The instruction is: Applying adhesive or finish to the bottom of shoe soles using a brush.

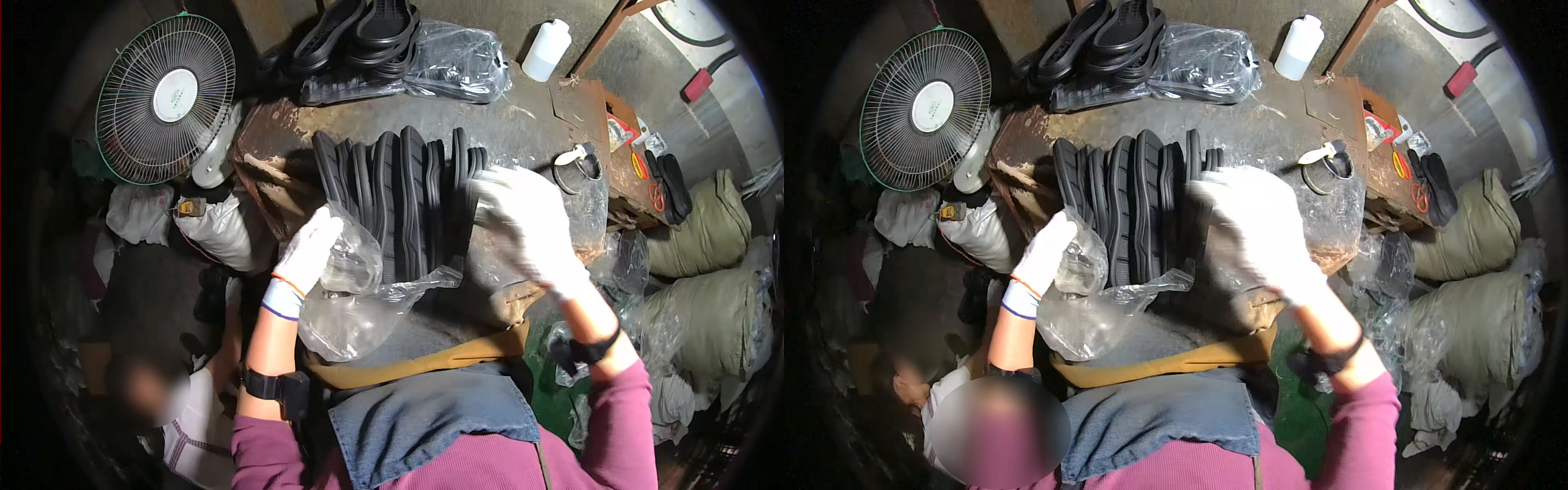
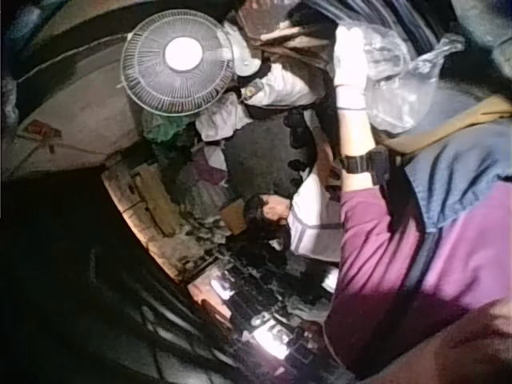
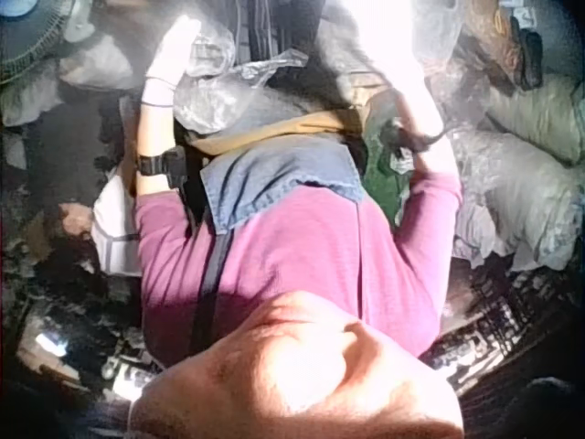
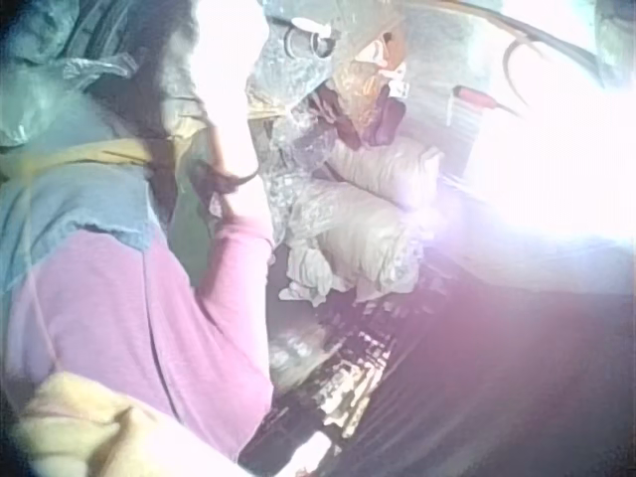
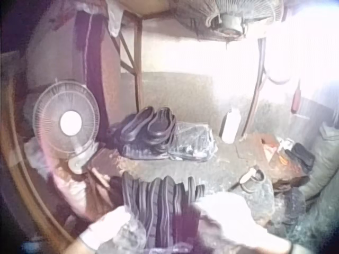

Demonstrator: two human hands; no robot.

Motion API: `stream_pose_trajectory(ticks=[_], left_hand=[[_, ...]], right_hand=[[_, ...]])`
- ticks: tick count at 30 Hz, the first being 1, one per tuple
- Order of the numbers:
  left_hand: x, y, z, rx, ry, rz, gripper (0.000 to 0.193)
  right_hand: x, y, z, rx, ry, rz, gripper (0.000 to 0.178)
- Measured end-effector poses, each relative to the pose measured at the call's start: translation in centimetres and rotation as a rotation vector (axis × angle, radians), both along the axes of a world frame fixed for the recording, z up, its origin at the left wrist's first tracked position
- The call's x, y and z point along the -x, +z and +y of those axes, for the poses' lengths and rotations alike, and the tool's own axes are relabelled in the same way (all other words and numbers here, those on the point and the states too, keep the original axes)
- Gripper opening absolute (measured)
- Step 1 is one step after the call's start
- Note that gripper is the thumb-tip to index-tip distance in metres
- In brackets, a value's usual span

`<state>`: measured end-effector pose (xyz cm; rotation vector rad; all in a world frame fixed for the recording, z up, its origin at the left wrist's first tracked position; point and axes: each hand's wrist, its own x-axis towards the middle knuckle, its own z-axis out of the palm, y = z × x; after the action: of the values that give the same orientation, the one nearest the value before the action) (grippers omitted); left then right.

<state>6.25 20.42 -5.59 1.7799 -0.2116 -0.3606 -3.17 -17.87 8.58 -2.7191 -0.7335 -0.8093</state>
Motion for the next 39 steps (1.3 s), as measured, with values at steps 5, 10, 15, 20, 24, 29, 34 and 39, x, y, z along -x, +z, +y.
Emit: stream_pose_trajectory(ticks=[5,10,15,20,24,29,34,39], left_hand=[[2.6,4.2,1.0,-0.859,-0.268,-0.984,0.038],[8.1,7.8,-0.8,-0.223,0.182,-0.185,0.063],[16.6,8.4,0.4,-0.452,0.105,-0.173,0.107],[16.6,4.4,1.2,-0.641,0.133,-0.273,0.058],[13.9,11.7,9.8,-0.54,0.422,-0.221,0.026],[15.0,18.1,31.3,0.575,0.81,-0.226,0.054],[5.8,15.3,15.6,0.995,0.212,-0.055,0.041],[0.6,15.3,2.0,0.847,0.475,0.055,0.035]], right_hand=[[-9.3,0.6,15.7,-0.378,0.469,-0.052,0.037],[-15.0,-3.5,17.3,0.19,0.383,0.075,0.05],[-15.3,-3.9,16.8,0.03,0.536,-0.123,0.042],[-14.9,-3.9,17.1,0.073,0.491,-0.127,0.037],[-14.7,-4.6,14.5,0.066,0.432,-0.101,0.037],[-13.7,-3.8,18.7,-0.018,0.502,-0.113,0.025],[-14.2,-3.9,18.1,-0.058,0.399,0.087,0.036],[-14.7,-0.5,16.0,-0.725,0.664,0.575,0.046]])
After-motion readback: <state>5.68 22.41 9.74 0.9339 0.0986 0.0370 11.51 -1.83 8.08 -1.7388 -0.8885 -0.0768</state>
